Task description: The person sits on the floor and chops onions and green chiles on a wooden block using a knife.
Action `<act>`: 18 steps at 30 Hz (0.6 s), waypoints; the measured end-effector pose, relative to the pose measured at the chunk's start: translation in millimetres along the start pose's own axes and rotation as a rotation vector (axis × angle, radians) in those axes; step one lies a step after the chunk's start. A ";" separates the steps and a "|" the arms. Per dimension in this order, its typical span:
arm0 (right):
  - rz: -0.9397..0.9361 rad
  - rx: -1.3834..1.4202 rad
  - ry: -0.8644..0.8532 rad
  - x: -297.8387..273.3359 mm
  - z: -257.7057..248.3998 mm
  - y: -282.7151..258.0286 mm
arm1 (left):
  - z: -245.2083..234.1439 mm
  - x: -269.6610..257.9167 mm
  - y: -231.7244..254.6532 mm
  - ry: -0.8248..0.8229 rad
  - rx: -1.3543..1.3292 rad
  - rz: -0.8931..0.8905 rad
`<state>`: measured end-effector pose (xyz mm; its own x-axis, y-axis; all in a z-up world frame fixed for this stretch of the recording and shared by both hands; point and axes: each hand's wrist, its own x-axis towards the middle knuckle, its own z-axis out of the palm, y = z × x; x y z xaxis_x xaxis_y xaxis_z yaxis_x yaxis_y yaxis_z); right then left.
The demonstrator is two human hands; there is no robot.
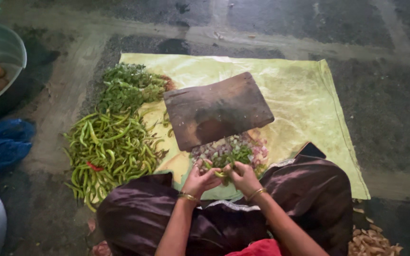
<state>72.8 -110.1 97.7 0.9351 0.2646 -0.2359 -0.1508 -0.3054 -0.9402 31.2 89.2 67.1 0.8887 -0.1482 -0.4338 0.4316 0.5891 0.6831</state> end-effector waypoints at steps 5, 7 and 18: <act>0.169 0.307 0.004 -0.7 -4.4 -0.9 | 4.1 7.0 -2.0 0.040 -0.059 -0.049; 0.268 0.346 0.005 -2.4 -11.4 -4.6 | -6.4 13.6 -14.7 0.033 -0.054 -0.049; 0.304 0.429 0.095 5.3 -29.3 21.0 | -9.6 21.3 -20.0 0.062 0.237 0.134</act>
<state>84.0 -141.9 84.0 0.8509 0.1322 -0.5084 -0.5180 0.0511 -0.8538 40.0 81.9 38.6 0.9323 -0.0287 -0.3606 0.3417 0.3965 0.8521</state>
